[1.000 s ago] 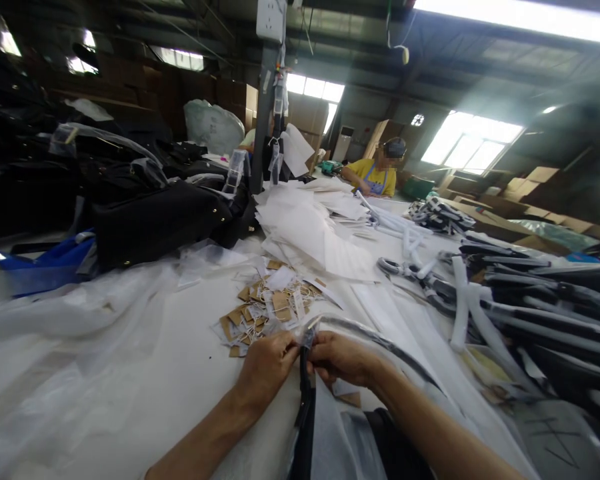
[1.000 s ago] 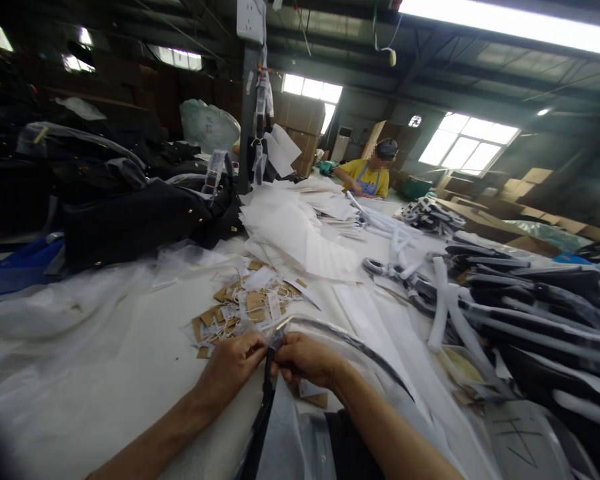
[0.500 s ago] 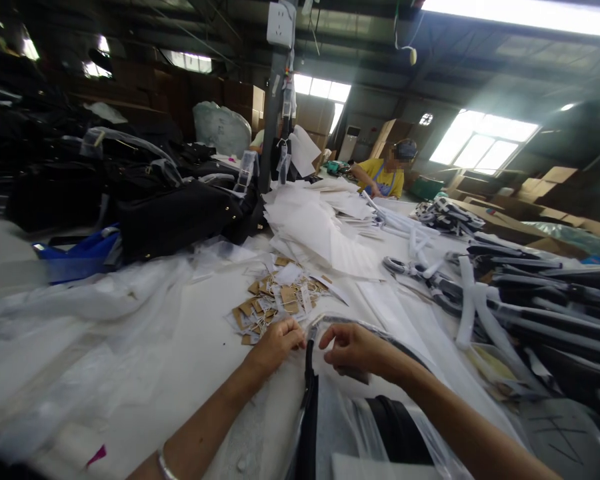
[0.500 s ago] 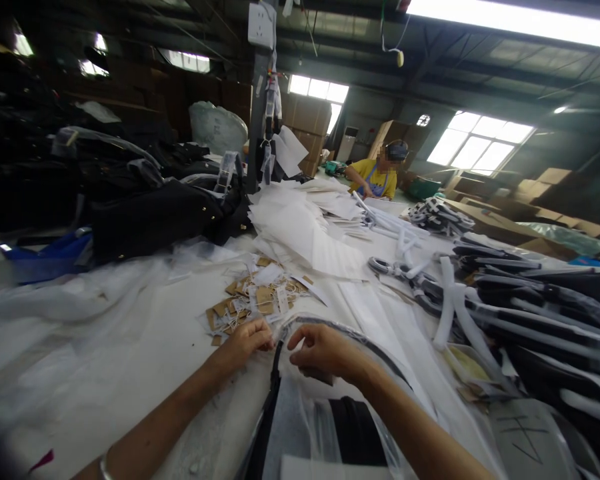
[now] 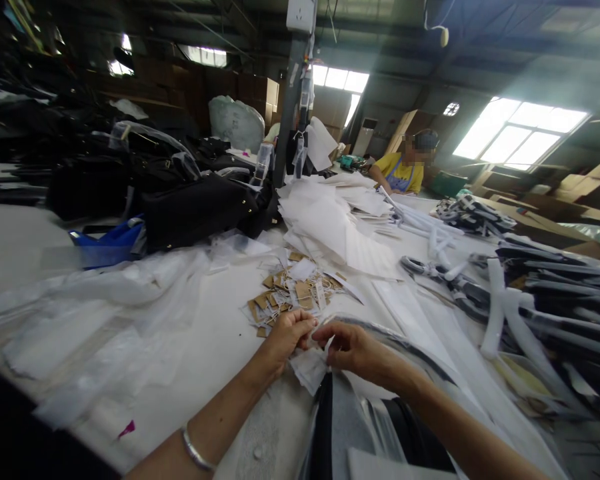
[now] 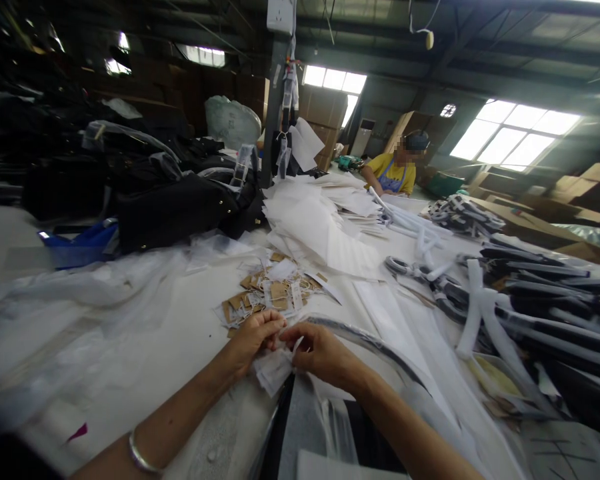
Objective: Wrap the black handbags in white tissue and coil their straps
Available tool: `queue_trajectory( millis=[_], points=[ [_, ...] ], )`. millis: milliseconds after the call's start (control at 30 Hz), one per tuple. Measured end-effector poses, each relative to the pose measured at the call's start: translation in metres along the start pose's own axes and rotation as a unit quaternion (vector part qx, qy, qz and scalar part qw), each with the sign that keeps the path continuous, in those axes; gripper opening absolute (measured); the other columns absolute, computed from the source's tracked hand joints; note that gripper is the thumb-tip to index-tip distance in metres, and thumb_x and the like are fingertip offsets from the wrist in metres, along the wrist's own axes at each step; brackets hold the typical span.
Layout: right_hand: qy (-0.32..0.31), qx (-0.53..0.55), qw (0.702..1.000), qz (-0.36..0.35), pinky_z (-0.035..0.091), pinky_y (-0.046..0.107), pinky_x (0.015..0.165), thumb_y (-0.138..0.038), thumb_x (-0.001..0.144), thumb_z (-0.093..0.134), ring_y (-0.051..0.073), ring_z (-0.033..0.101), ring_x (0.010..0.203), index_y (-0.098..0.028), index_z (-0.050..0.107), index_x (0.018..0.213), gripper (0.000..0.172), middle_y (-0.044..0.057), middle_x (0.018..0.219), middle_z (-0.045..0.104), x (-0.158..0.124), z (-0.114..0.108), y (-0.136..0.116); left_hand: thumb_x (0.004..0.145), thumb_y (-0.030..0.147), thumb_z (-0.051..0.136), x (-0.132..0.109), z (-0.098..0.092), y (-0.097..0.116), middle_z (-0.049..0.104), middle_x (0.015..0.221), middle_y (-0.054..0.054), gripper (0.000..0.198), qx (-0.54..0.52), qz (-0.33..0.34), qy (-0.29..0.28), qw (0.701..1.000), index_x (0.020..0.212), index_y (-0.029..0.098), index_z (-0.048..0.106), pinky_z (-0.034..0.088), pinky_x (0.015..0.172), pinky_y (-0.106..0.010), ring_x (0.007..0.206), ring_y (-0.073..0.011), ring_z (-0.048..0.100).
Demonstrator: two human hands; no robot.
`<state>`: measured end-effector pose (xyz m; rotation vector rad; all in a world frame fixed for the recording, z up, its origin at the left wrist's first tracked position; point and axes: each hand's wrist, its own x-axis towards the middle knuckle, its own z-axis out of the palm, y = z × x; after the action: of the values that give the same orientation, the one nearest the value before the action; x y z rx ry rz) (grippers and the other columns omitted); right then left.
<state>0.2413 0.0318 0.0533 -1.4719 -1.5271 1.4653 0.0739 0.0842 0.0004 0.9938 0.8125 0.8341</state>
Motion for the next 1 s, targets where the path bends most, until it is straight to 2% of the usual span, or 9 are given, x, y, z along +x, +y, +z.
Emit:
queue_trajectory(
  millis=[100, 200, 367, 467, 533, 600, 733, 867, 1000],
  points=[
    [-0.037, -0.187, 0.980, -0.049, 0.044, 0.026, 0.069, -0.010, 0.063, 0.065, 0.014, 0.058, 0.076, -0.025, 0.073, 0.103, 0.044, -0.001, 0.091, 0.069, -0.002, 0.005, -0.011, 0.066, 0.043, 0.070, 0.003, 0.000, -0.002, 0.049, 0.056, 0.006, 0.031, 0.001, -0.003, 0.014, 1.000, 0.073, 0.016, 0.056, 0.032, 0.048, -0.019, 0.047, -0.0062, 0.041],
    [-0.077, -0.326, 0.939, -0.077, 0.043, 0.027, 0.069, -0.012, 0.064, 0.067, 0.016, 0.060, 0.075, -0.027, 0.072, 0.106, 0.045, 0.000, 0.094, 0.070, 0.000, 0.012, -0.020, 0.066, 0.043, 0.069, 0.004, -0.001, -0.002, 0.051, 0.057, 0.006, 0.031, 0.008, -0.005, 0.021, 1.000, 0.074, 0.016, 0.056, 0.031, 0.046, -0.019, 0.046, -0.0062, 0.041],
    [-0.099, -0.448, 0.886, -0.069, 0.041, 0.029, 0.070, -0.019, 0.062, 0.074, 0.023, 0.063, 0.083, -0.024, 0.073, 0.103, 0.041, 0.005, 0.094, 0.072, 0.017, 0.021, -0.023, 0.068, 0.042, 0.066, 0.007, -0.004, -0.003, 0.052, 0.057, 0.005, 0.028, 0.029, 0.011, 0.042, 0.999, 0.074, 0.017, 0.055, 0.031, 0.047, -0.019, 0.048, -0.0069, 0.041],
    [-0.094, -0.367, 0.925, -0.029, 0.039, 0.027, 0.064, -0.019, 0.056, 0.080, 0.019, 0.060, 0.075, -0.023, 0.073, 0.097, 0.042, 0.001, 0.084, 0.071, 0.024, 0.016, -0.020, 0.069, 0.040, 0.064, 0.008, -0.006, -0.002, 0.053, 0.060, 0.005, 0.026, 0.038, 0.018, 0.049, 0.998, 0.076, 0.017, 0.055, 0.031, 0.047, -0.019, 0.049, -0.0070, 0.041],
    [-0.071, -0.256, 0.964, 0.023, 0.039, 0.024, 0.059, -0.022, 0.056, 0.081, 0.014, 0.057, 0.066, -0.022, 0.072, 0.088, 0.033, -0.002, 0.073, 0.067, 0.024, 0.008, -0.015, 0.068, 0.039, 0.064, 0.007, -0.006, -0.003, 0.053, 0.060, 0.005, 0.025, 0.044, 0.019, 0.051, 0.998, 0.076, 0.017, 0.056, 0.031, 0.047, -0.019, 0.048, -0.0068, 0.041],
    [-0.059, -0.175, 0.980, 0.072, 0.039, 0.023, 0.052, -0.029, 0.062, 0.077, 0.012, 0.054, 0.056, -0.020, 0.067, 0.079, 0.022, -0.004, 0.060, 0.062, 0.023, 0.001, -0.009, 0.067, 0.039, 0.064, 0.006, -0.004, -0.003, 0.051, 0.059, 0.006, 0.025, 0.049, 0.019, 0.049, 0.997, 0.075, 0.017, 0.056, 0.031, 0.046, -0.019, 0.047, -0.0068, 0.040],
    [-0.046, -0.104, 0.990, 0.084, 0.041, 0.021, 0.043, -0.042, 0.070, 0.071, 0.010, 0.053, 0.045, -0.020, 0.056, 0.074, 0.027, -0.006, 0.053, 0.057, 0.020, -0.003, 0.002, 0.067, 0.040, 0.064, 0.005, -0.001, -0.003, 0.047, 0.057, 0.006, 0.025, 0.060, 0.026, 0.041, 0.997, 0.073, 0.017, 0.057, 0.031, 0.047, -0.020, 0.048, -0.0076, 0.038],
    [0.022, -0.064, 0.993, 0.094, 0.032, 0.018, 0.033, -0.045, 0.067, 0.073, 0.008, 0.044, 0.034, -0.021, 0.052, 0.069, 0.033, -0.008, 0.042, 0.052, 0.022, 0.002, 0.010, 0.070, 0.042, 0.062, 0.000, 0.000, 0.004, 0.046, 0.058, 0.005, 0.025, 0.089, 0.049, 0.036, 0.994, 0.073, 0.017, 0.060, 0.033, 0.049, -0.021, 0.050, -0.0096, 0.039],
    [0.086, -0.008, 0.991, 0.100, 0.037, 0.019, 0.034, -0.053, 0.066, 0.072, 0.008, 0.046, 0.034, -0.022, 0.049, 0.070, 0.039, -0.007, 0.041, 0.053, 0.026, 0.006, 0.017, 0.069, 0.032, 0.069, -0.015, 0.005, 0.011, 0.061, 0.085, -0.003, 0.015, 0.158, 0.125, 0.036, 0.979, 0.067, 0.018, 0.066, 0.045, 0.069, -0.025, 0.075, -0.0152, 0.055]
  ],
)
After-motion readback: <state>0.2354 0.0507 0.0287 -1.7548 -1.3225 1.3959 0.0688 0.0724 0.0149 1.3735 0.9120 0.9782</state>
